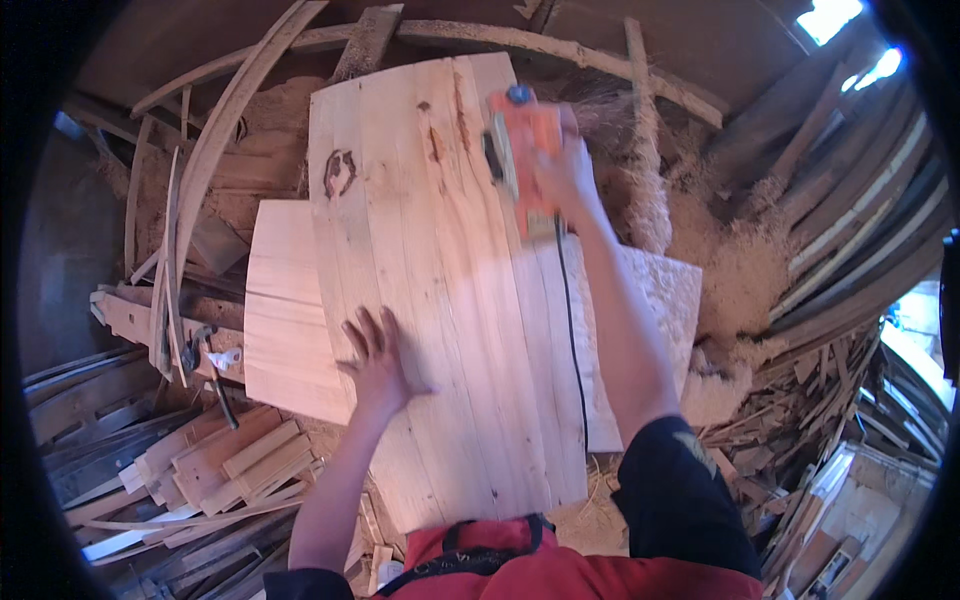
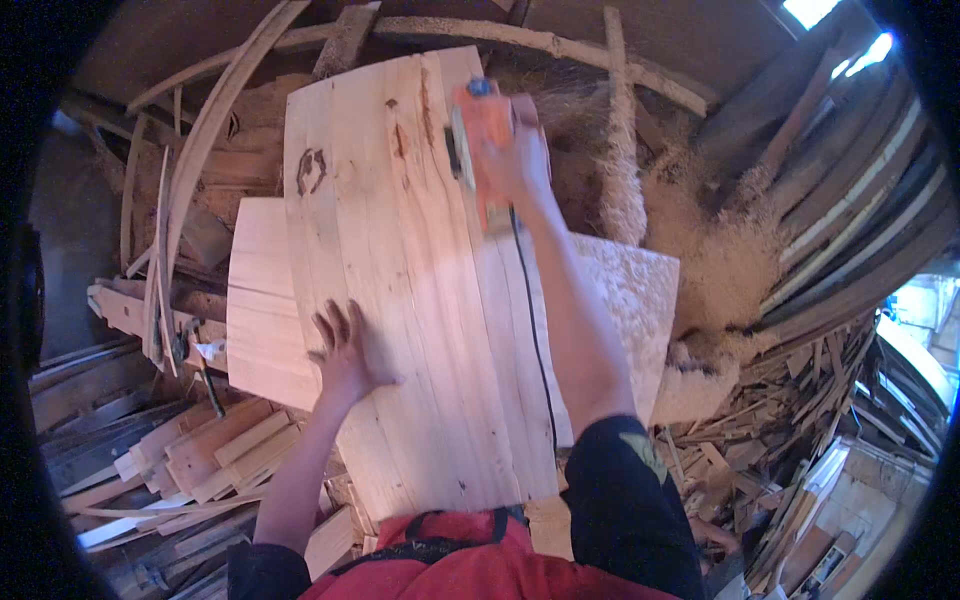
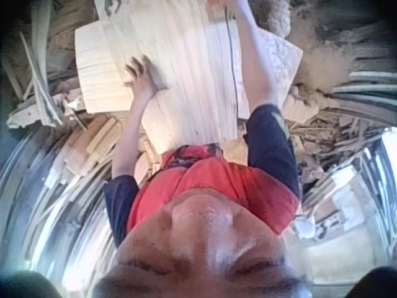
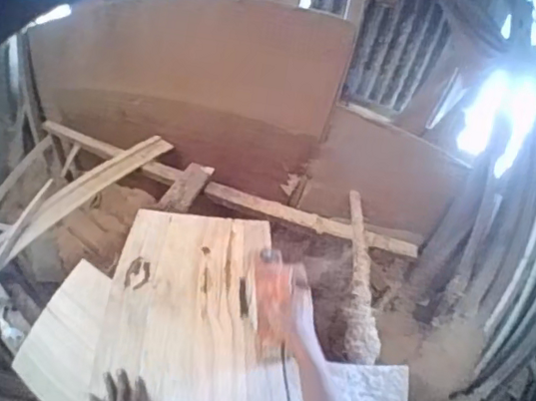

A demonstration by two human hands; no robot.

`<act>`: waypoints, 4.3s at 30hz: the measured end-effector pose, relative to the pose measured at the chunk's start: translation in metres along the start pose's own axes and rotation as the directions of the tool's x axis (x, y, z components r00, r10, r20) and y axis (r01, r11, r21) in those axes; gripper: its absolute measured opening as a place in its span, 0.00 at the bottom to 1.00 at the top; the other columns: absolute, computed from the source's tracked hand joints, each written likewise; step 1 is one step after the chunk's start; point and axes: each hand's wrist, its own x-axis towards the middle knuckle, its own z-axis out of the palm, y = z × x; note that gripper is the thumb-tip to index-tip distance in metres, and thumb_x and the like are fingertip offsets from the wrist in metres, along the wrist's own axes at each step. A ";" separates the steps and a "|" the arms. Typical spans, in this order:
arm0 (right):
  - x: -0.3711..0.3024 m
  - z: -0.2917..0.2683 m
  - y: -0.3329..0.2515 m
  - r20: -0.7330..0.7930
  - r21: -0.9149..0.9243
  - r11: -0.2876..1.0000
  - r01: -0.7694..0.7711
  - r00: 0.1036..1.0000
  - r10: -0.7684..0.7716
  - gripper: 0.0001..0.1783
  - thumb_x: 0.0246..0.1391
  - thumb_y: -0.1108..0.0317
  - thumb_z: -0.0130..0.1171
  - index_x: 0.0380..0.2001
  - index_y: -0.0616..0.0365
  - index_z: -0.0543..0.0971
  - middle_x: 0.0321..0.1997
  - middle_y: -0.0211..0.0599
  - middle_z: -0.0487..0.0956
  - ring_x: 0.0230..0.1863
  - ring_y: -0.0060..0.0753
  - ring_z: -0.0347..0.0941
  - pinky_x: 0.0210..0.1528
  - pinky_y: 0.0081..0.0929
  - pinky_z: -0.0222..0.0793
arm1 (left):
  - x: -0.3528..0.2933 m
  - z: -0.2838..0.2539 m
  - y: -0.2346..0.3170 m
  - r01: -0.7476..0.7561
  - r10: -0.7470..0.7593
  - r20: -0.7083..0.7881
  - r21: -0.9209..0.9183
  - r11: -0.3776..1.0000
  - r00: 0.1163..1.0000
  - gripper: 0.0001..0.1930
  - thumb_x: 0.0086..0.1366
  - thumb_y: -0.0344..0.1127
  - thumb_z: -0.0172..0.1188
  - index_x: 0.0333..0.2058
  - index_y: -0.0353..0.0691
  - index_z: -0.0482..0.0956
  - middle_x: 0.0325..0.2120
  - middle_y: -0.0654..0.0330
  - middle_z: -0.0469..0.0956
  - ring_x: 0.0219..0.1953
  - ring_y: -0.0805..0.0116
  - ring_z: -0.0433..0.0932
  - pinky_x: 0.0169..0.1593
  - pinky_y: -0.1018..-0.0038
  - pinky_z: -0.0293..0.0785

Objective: The person picks up a wooden board, applies a substance from a small bottle to a knot hole, and sands the board's surface using an electric sander.

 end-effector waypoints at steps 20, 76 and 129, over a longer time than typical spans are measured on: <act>-0.567 -0.122 0.098 0.075 -0.026 0.977 -0.212 0.974 0.213 0.14 0.46 0.66 0.68 0.35 0.60 0.78 0.23 0.49 0.79 0.28 0.52 0.82 0.30 0.41 0.74 | 0.002 -0.001 0.010 -0.021 0.021 0.006 0.035 0.999 1.000 0.82 0.28 0.67 0.81 0.74 0.46 0.34 0.75 0.40 0.28 0.75 0.32 0.27 0.56 0.13 0.48; -0.191 0.113 -0.030 -0.209 -0.162 0.985 0.050 0.974 -0.084 0.23 0.50 0.57 0.64 0.41 0.68 0.80 0.41 0.60 0.83 0.42 0.56 0.82 0.42 0.47 0.78 | -0.219 0.182 -0.106 -0.108 -0.047 -0.120 -0.972 0.208 0.992 0.29 0.74 0.35 0.52 0.68 0.29 0.57 0.60 0.48 0.72 0.62 0.65 0.69 0.65 0.69 0.63; -0.334 0.117 -0.043 0.035 0.000 1.000 -0.013 0.999 0.013 0.29 0.48 0.56 0.64 0.47 0.70 0.76 0.43 0.64 0.80 0.47 0.64 0.78 0.50 0.52 0.74 | -0.214 0.202 -0.124 0.015 -0.176 0.006 -0.999 0.049 0.984 0.27 0.79 0.46 0.45 0.63 0.28 0.68 0.55 0.58 0.75 0.58 0.71 0.69 0.63 0.73 0.63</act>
